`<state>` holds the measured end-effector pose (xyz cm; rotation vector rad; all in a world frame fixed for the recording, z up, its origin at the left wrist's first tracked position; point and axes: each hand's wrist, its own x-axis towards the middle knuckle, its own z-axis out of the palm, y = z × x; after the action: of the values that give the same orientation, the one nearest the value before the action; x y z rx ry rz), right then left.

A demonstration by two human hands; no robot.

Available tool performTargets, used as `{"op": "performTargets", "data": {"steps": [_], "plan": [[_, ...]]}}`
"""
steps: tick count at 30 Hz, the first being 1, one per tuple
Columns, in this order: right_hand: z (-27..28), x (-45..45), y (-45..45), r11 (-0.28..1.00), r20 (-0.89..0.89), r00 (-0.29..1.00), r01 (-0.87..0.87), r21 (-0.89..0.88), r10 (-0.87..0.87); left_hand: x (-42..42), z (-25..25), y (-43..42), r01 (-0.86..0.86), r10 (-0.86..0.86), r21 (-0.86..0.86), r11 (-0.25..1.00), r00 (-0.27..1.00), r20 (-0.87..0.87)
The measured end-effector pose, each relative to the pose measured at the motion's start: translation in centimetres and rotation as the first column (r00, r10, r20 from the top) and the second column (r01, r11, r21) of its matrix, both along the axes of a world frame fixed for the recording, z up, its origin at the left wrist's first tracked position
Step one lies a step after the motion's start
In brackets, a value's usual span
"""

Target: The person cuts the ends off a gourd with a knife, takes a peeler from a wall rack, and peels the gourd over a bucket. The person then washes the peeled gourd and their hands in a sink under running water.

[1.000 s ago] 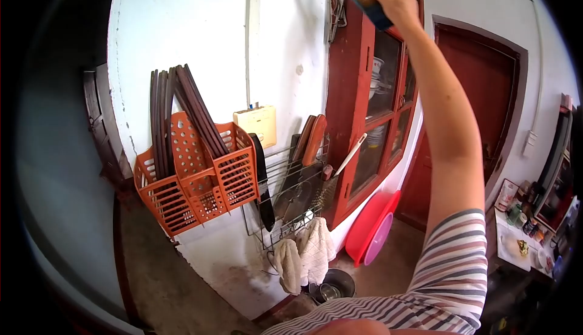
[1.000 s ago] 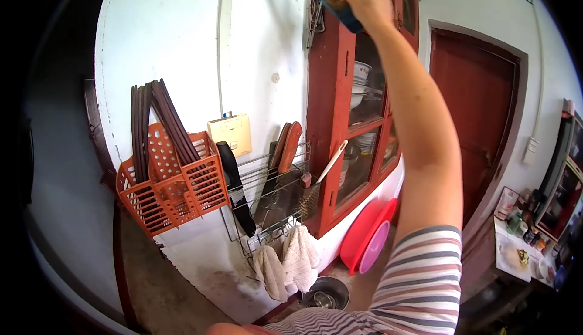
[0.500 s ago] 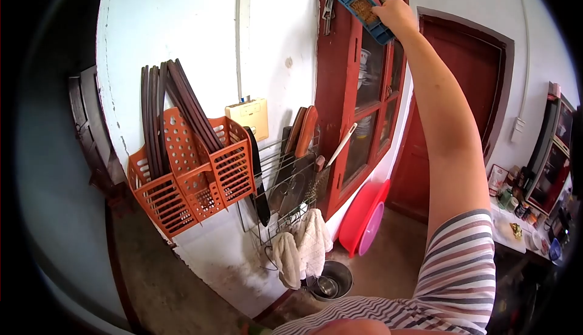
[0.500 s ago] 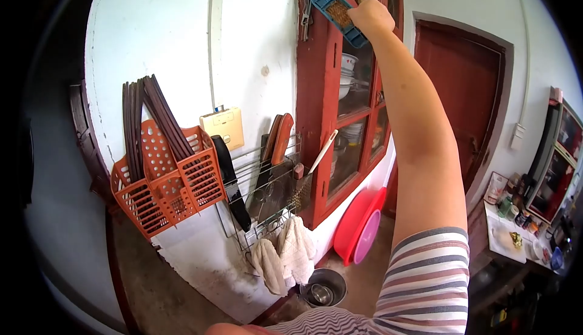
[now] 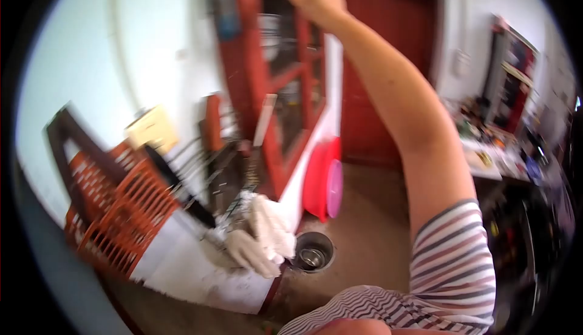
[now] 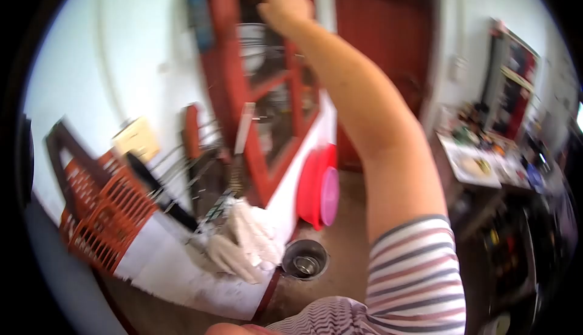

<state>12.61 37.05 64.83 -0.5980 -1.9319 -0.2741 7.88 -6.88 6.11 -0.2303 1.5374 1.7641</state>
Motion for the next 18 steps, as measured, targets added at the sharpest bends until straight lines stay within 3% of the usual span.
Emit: {"op": "performTargets", "data": {"steps": [3, 4, 5, 6, 7, 9, 11, 12, 13, 14, 15, 16, 18], "plan": [[-3.2, 4.8, 0.4, 0.990, -0.021, 1.000, 0.008, -0.138, -0.011, 1.3, 0.3, 4.4, 0.193, -0.194, -0.009, 0.981, 0.980, -0.046], [-5.0, 6.9, 0.9, 0.995, -0.027, 0.999, 0.021, -0.099, -0.024, 2.2, 0.3, 6.0, 0.266, -0.266, -0.014, 0.964, 0.962, -0.058], [-6.4, 10.1, -0.4, 0.986, 0.142, 0.977, 0.164, -0.022, -0.160, 3.2, 0.4, 7.5, 0.343, -0.344, -0.023, 0.939, 0.937, -0.067], [-8.4, 12.6, -0.8, 0.979, 0.188, 0.961, 0.200, 0.042, -0.204, 4.4, 0.3, 8.7, 0.422, -0.423, -0.028, 0.906, 0.903, -0.072], [-10.0, 15.6, -1.7, 0.974, 0.260, 0.946, 0.219, -0.065, -0.195, 5.9, 0.2, 10.0, 0.498, -0.499, -0.036, 0.867, 0.863, -0.077], [-15.4, 21.3, -1.0, 0.988, 0.065, 0.993, 0.104, -0.116, -0.097, 9.3, 0.0, 11.9, 0.641, -0.643, -0.056, 0.766, 0.761, -0.085], [-21.1, 28.9, -1.9, 0.984, -0.023, 0.999, 0.034, -0.176, -0.039, 13.2, -0.2, 13.1, 0.759, -0.762, -0.073, 0.647, 0.640, -0.098], [-24.0, 33.4, -3.0, 0.947, -0.104, 0.994, -0.057, -0.317, 0.025, 15.2, -0.3, 13.3, 0.807, -0.810, -0.081, 0.585, 0.576, -0.107], [-27.2, 38.0, -4.4, 0.885, -0.200, 0.976, -0.165, -0.435, 0.084, 17.3, -0.5, 13.6, 0.852, -0.855, -0.088, 0.516, 0.506, -0.118], [-30.8, 43.1, -5.2, 0.867, -0.247, 0.960, -0.231, -0.441, 0.130, 19.6, -0.8, 13.5, 0.890, -0.892, -0.100, 0.444, 0.429, -0.145], [-32.4, 48.7, -8.2, 0.610, -0.319, 0.943, -0.311, -0.729, 0.099, 22.0, -1.1, 13.2, 0.922, -0.918, -0.109, 0.372, 0.348, -0.187], [-35.3, 54.1, -9.9, 0.495, -0.380, 0.924, -0.347, -0.797, 0.035, 24.6, -1.4, 13.0, 0.949, -0.937, -0.129, 0.289, 0.252, -0.243], [-39.4, 65.5, -14.9, 0.329, -0.479, 0.874, -0.428, -0.842, -0.089, 29.9, -2.3, 13.3, 0.972, -0.858, -0.210, 0.105, -0.018, -0.513]]}}
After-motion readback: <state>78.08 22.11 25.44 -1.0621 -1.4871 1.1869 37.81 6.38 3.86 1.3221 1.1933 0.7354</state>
